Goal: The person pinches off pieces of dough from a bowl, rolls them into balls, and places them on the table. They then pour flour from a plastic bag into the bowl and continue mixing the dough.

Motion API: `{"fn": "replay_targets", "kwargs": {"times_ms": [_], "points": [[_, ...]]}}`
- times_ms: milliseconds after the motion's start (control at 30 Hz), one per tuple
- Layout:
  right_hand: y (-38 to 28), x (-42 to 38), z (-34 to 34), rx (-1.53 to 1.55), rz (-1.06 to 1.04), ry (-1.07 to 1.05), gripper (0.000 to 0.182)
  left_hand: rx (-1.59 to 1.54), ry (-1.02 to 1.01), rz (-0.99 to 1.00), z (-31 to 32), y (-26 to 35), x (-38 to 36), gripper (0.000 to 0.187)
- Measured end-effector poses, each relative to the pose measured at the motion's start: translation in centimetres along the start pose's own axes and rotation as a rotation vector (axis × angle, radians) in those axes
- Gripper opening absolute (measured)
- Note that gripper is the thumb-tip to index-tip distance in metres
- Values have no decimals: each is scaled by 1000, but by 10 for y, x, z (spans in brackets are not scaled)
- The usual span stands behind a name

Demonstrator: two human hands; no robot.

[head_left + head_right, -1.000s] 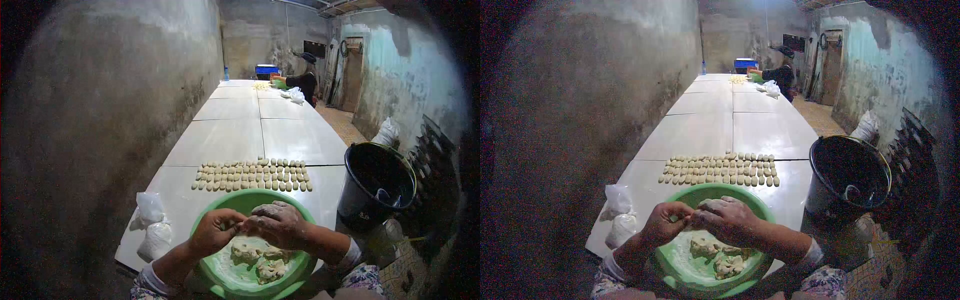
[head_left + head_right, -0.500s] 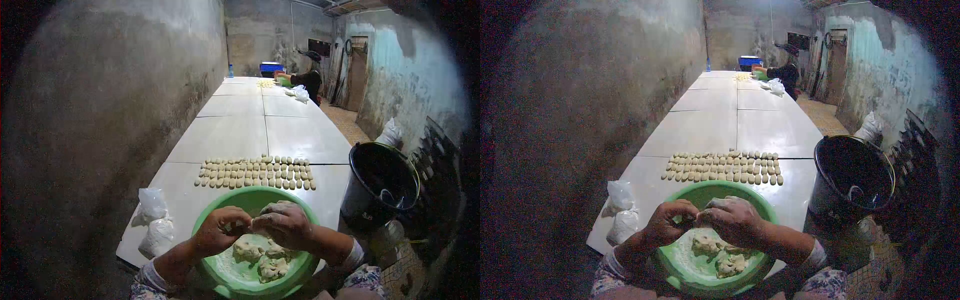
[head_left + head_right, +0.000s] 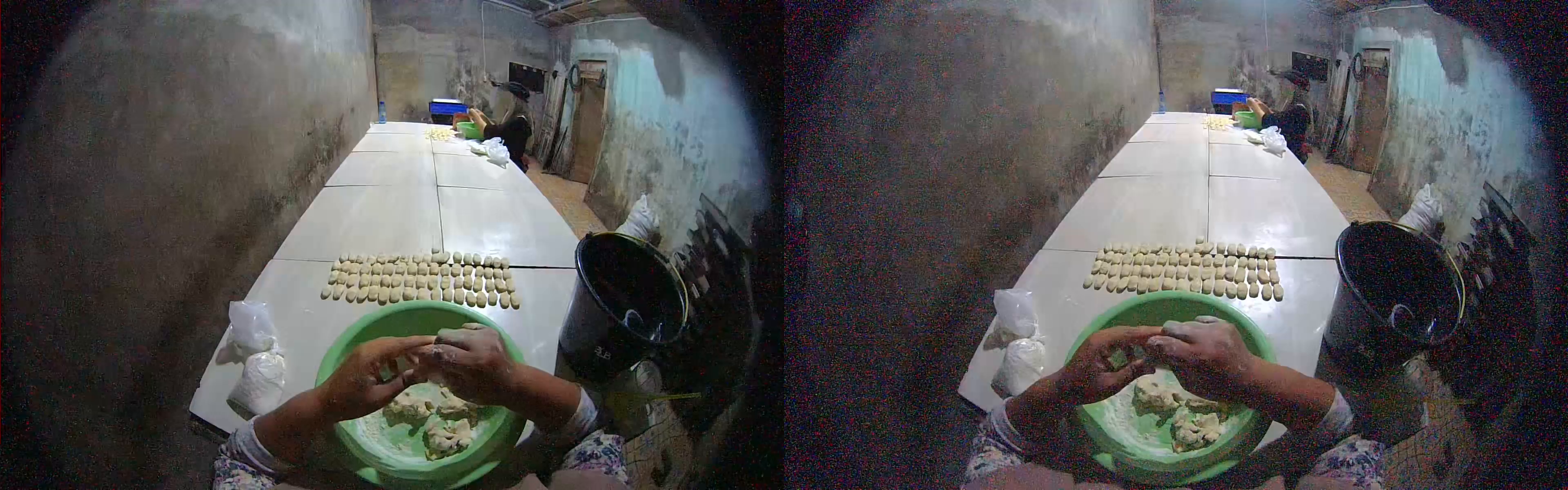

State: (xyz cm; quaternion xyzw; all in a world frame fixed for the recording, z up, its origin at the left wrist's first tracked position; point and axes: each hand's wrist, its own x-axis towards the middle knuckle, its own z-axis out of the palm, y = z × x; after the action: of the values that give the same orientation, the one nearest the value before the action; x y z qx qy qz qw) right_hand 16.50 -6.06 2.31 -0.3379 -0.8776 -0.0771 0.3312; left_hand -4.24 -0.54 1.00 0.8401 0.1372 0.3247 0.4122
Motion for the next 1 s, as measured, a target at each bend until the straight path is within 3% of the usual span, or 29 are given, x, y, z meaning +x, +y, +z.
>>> {"fn": "replay_targets", "kwargs": {"times_ms": [33, 167, 300, 367, 433, 500, 600, 667, 900, 1000], "points": [[-2, 2, -4, 26, 11, 34, 33, 48, 44, 96, 0, 0, 0, 39], [2, 3, 4, 144, 6, 163, 34, 8, 70, 36, -2, 3, -1, 28], [-2, 7, 3, 154, 65, 160, 32, 4, 116, 93, -4, -3, -1, 24], [0, 7, 5, 220, -35, 154, 32, 37, 102, 43, -6, 0, -1, 24], [-2, 6, 1, 144, -33, 140, 33, -13, 111, 15, -4, 0, -2, 12], [-3, 5, -1, 66, -29, 127, 33, -4, 126, -37, -3, 2, -2, 13], [-3, 4, -2, 80, 38, 111, 33, -77, 136, 65, -5, 3, 1, 17], [-2, 1, -2, 7, -55, 144, 34, -99, 121, -20, -7, -2, 0, 17], [3, -6, 1, -32, 3, 22, 35, -169, 63, -117, -5, 2, 2, 17], [1, -5, -1, -106, 6, -31, 34, 17, 17, -142, -8, 3, 2, 23]]}}
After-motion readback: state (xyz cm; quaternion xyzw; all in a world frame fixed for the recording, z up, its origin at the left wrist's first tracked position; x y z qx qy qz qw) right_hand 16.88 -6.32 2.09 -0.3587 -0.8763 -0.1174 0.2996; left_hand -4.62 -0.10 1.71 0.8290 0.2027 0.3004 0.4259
